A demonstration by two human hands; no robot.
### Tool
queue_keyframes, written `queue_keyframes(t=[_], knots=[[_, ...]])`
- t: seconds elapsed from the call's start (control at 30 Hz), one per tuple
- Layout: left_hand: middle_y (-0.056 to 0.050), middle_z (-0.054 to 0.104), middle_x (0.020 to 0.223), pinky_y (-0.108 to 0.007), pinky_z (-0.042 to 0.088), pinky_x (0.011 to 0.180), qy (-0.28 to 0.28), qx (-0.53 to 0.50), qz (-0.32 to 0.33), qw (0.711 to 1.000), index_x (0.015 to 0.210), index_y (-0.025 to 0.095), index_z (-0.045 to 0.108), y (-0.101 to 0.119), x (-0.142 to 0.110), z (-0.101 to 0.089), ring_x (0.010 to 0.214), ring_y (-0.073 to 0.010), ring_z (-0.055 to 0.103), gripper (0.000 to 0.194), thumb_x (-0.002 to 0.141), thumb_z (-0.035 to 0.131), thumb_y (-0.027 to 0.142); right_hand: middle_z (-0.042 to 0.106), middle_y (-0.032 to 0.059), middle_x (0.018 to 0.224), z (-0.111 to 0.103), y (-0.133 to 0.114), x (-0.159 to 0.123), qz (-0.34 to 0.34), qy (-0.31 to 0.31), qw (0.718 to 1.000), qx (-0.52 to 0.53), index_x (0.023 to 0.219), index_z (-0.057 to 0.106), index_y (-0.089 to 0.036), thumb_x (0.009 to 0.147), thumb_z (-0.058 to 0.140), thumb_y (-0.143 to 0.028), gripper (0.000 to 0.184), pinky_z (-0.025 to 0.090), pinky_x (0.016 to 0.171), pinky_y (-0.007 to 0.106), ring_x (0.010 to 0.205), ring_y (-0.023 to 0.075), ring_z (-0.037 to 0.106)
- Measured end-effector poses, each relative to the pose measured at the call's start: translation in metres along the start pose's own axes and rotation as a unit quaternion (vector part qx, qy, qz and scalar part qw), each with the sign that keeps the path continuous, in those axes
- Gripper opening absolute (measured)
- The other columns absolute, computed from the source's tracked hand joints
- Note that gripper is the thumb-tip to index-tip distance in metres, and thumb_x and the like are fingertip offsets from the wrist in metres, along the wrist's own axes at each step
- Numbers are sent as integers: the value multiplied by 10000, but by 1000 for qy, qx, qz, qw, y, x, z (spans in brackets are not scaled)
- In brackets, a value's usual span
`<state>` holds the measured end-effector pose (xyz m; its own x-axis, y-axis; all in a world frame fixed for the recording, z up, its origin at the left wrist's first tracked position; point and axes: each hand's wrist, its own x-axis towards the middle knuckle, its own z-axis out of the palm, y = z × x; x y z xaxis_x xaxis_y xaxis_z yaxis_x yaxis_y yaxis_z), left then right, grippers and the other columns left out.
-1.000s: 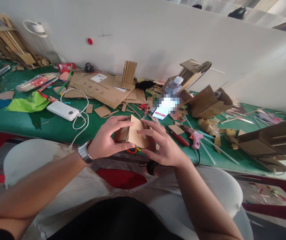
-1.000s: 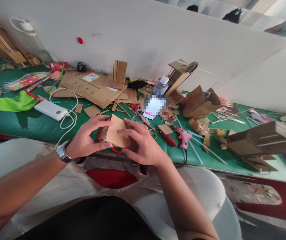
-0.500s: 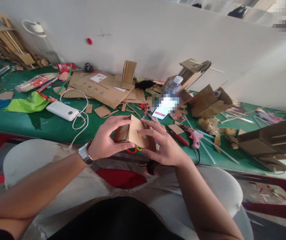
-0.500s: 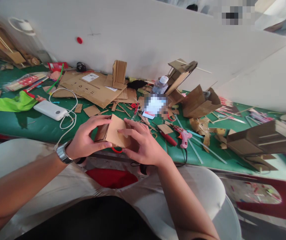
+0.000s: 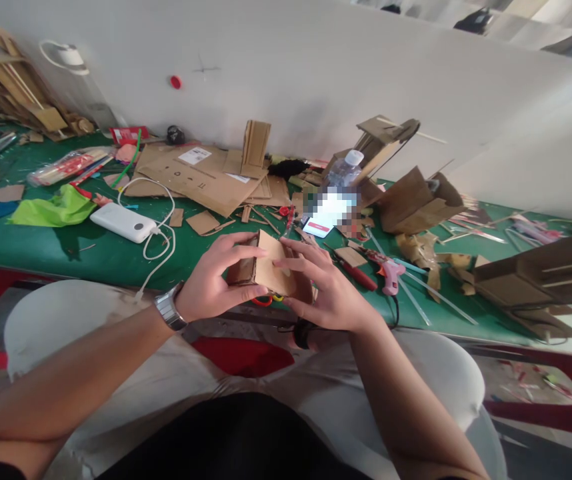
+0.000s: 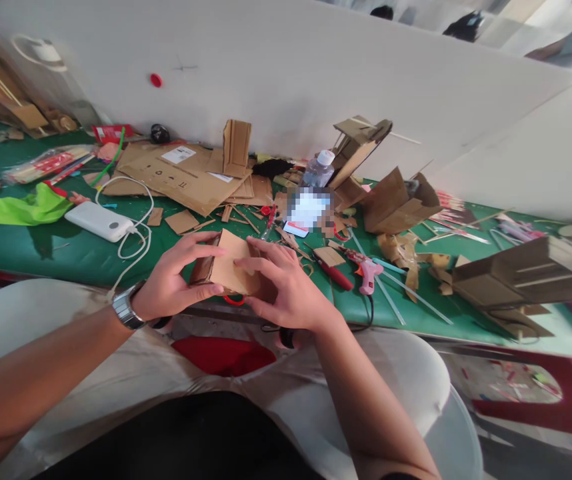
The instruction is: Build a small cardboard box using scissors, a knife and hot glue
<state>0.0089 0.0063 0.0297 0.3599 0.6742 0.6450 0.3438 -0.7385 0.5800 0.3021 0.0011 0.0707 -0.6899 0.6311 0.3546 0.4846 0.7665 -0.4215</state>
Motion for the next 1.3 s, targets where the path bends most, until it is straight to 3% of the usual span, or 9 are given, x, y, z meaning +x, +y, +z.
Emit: queue_keyframes(t=[0.37, 0.47, 0.6, 0.7, 0.97, 1.07, 1.3], knots=[[-139, 726, 1507, -534, 556, 1212, 25, -74, -50, 996, 1386, 314, 769, -3, 2, 0, 1428, -345, 687, 504, 951, 888, 537, 500, 233, 1764, -4, -7, 1, 10, 6, 1000, -16, 1613, 527, -278, 1019, 768, -385, 650, 421, 1295, 713, 1652, 450, 489], [-140, 747, 1472, -508, 556, 1213, 36, -127, -82, 988, 1368, 293, 773, -6, 3, -1, 1445, -339, 675, 473, 961, 883, 507, 523, 209, 1745, -7, -8, 0, 6, 42, 999, -26, 1630, 514, -301, 1026, 781, -426, 673, 417, 1306, 711, 1641, 447, 498], [-133, 724, 1501, -389, 633, 1040, 57, -187, -122, 973, 1376, 282, 770, -9, 3, -3, 1360, -294, 711, 463, 975, 871, 491, 567, 197, 1682, -11, -6, -1, -6, 98, 995, -25, 1595, 547, -309, 1037, 774, -497, 630, 457, 1280, 691, 1608, 449, 523], [-126, 716, 1508, -340, 641, 979, 75, -212, -117, 967, 1383, 283, 768, -10, 4, -4, 1338, -270, 721, 469, 969, 883, 470, 581, 193, 1645, -13, -5, -2, 0, 136, 991, -8, 1557, 586, -298, 1075, 701, -581, 570, 480, 1266, 683, 1561, 434, 559], [-97, 777, 1396, -411, 632, 1058, 122, -251, -115, 953, 1361, 312, 773, -16, 5, -3, 1259, -267, 761, 453, 976, 870, 529, 646, 143, 1535, -3, 1, -3, 62, 250, 962, 88, 1403, 685, -310, 1118, 566, -635, 449, 508, 1247, 670, 1465, 411, 624], [-73, 797, 1370, -436, 627, 1084, 128, -314, -156, 928, 1373, 332, 757, -19, 5, -1, 1258, -274, 772, 435, 1007, 824, 559, 666, 135, 1455, 4, 5, -3, 84, 289, 947, 107, 1343, 694, -311, 1127, 567, -609, 390, 573, 1158, 612, 1396, 378, 651], [-63, 829, 1350, -449, 708, 946, 113, -490, -308, 808, 1329, 319, 748, -22, 11, 1, 1214, -285, 814, 431, 1043, 732, 640, 665, 138, 1343, 11, 6, -1, 104, 328, 935, 90, 1282, 656, -303, 1120, 572, -576, 329, 615, 1029, 558, 1286, 353, 675]])
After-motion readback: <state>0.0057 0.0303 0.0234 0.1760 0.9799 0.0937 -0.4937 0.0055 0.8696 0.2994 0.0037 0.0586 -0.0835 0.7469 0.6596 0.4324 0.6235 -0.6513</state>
